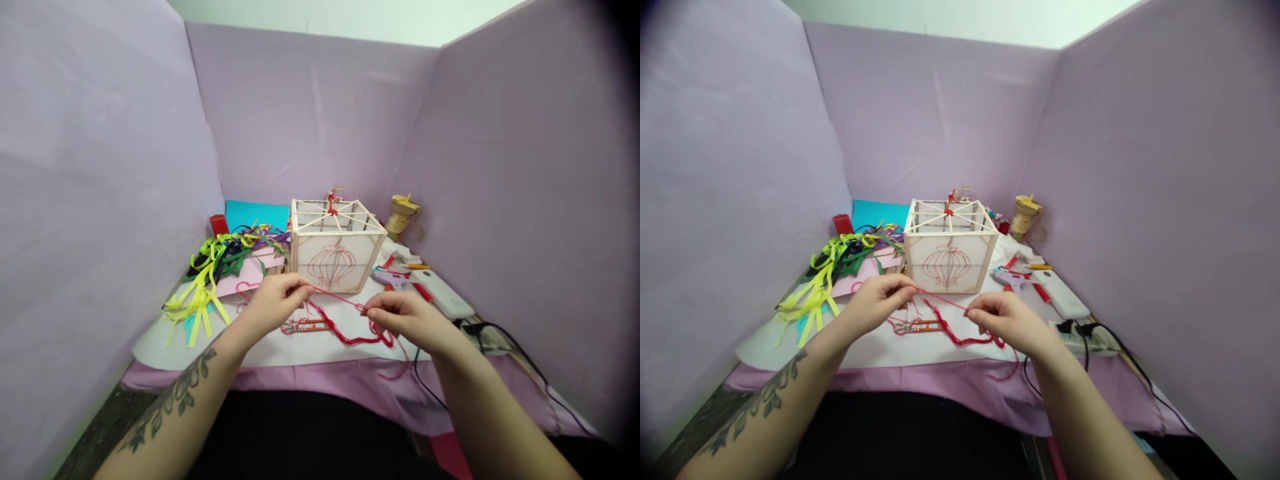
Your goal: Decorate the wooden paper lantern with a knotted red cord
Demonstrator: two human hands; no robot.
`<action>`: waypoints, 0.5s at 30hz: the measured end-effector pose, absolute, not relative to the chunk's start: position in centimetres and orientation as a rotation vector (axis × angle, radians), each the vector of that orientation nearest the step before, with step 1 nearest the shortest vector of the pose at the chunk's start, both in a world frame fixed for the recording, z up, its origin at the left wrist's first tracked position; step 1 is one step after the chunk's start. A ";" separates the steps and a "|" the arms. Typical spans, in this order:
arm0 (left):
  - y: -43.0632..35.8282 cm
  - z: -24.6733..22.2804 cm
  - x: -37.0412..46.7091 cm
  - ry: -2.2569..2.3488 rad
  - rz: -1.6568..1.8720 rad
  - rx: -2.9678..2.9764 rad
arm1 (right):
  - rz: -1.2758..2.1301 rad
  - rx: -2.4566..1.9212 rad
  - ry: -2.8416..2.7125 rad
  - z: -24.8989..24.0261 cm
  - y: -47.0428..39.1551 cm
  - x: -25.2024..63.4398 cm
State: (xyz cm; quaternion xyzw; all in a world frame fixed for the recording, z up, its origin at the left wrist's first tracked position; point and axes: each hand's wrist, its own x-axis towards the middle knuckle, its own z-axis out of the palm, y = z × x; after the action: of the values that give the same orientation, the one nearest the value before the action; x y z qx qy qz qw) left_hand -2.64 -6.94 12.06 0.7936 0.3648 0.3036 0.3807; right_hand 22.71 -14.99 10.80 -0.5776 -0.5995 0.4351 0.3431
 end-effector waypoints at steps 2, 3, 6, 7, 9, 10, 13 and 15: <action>-6.5 12.0 -3.7 0.954 0.807 2.006 | 1.053 -1.517 -1.534 10.4 -15.8 23.6; -6.3 11.9 -4.1 0.962 0.816 1.994 | 1.016 -1.524 -1.516 10.3 -16.2 24.1; -6.0 11.5 -4.6 0.956 0.831 1.942 | 0.945 -1.543 -1.488 10.1 -17.3 25.3; -6.0 11.3 -4.7 0.951 0.831 1.924 | 0.935 -1.547 -1.482 10.1 -17.6 25.6; -6.3 11.2 -4.6 0.942 0.824 1.895 | 0.908 -1.546 -1.445 9.9 -17.7 25.7; -6.5 11.2 -4.4 0.941 0.814 1.888 | 0.887 -1.538 -1.416 9.7 -17.6 25.4; -7.3 11.4 -3.8 0.923 0.763 1.917 | 0.837 -1.442 -1.325 9.2 -16.9 22.8; -8.0 11.6 -3.2 0.882 0.728 1.990 | 0.898 -1.319 -1.316 8.9 -16.2 19.8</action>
State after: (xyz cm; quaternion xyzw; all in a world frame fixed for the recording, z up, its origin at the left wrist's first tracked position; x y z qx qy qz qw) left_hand -3.22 -8.01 11.64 0.7905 0.3504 0.2891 0.4107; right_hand 19.85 -16.17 8.94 -0.5481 -0.5470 0.3730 0.5111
